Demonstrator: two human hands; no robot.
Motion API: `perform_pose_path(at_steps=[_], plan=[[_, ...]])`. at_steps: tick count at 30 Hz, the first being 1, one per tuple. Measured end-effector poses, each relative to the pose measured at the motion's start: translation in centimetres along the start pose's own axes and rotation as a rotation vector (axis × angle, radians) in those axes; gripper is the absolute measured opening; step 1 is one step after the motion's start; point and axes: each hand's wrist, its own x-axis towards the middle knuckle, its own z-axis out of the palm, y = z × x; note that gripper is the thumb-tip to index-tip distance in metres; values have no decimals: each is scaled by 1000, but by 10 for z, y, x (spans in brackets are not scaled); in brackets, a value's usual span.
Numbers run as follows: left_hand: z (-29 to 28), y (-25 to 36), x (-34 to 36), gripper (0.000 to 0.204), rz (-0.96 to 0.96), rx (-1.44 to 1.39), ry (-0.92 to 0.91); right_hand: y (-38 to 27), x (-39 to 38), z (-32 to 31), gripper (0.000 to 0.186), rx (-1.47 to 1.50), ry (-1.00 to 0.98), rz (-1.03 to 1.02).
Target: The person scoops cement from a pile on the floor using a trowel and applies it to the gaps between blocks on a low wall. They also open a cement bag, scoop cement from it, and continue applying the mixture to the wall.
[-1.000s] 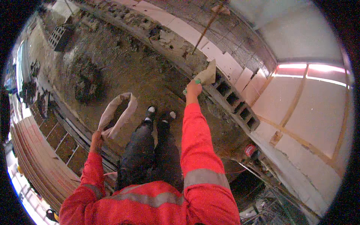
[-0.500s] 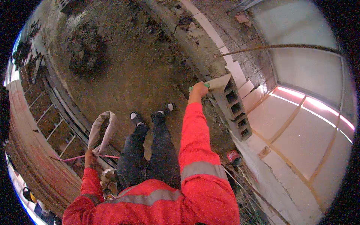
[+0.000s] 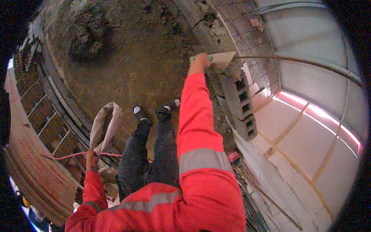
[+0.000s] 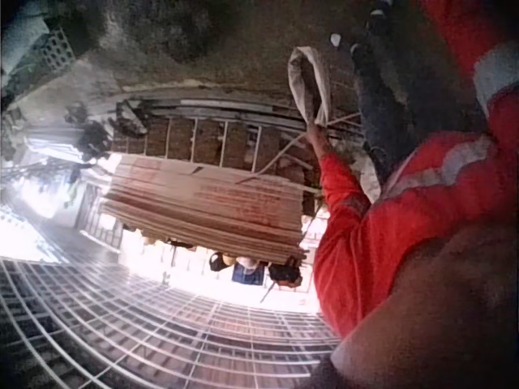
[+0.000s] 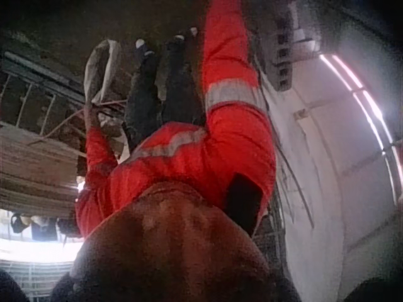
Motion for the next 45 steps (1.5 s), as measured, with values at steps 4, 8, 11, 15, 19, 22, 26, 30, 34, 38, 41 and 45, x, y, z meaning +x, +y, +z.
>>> perform_pose_path(at_steps=[4,8,11,15,19,22,26,30,34,38,41,45], plan=[[6,6,27,35,-236,-338,59,37,-27,9,14,1520,67,278],[10,31,48,34,-389,-276,116,51,-12,8,19,1262,-151,145],[17,56,57,32,-458,-295,116,41,31,6,28,1259,-256,16],[38,89,67,31,-356,-28,80,65,68,5,30,1089,-380,-24],[64,121,76,31,-348,-249,58,147,53,-16,35,916,-378,-52],[80,142,85,30,-271,-50,-19,214,36,-48,38,815,-398,8],[107,163,94,28,-220,-74,-66,297,18,-89,36,818,-444,83],[144,185,98,27,-190,-59,-96,343,1,-103,37,1045,-402,203],[181,221,100,30,-330,-106,-56,330,19,-106,37,1323,-539,57],[205,247,93,31,-283,9,-121,287,70,-101,38,1416,-634,-1],[216,250,97,31,-202,98,-177,279,84,-87,39,1337,-632,30],[229,240,108,30,-267,-161,-165,302,49,-57,38,1435,-384,40]])
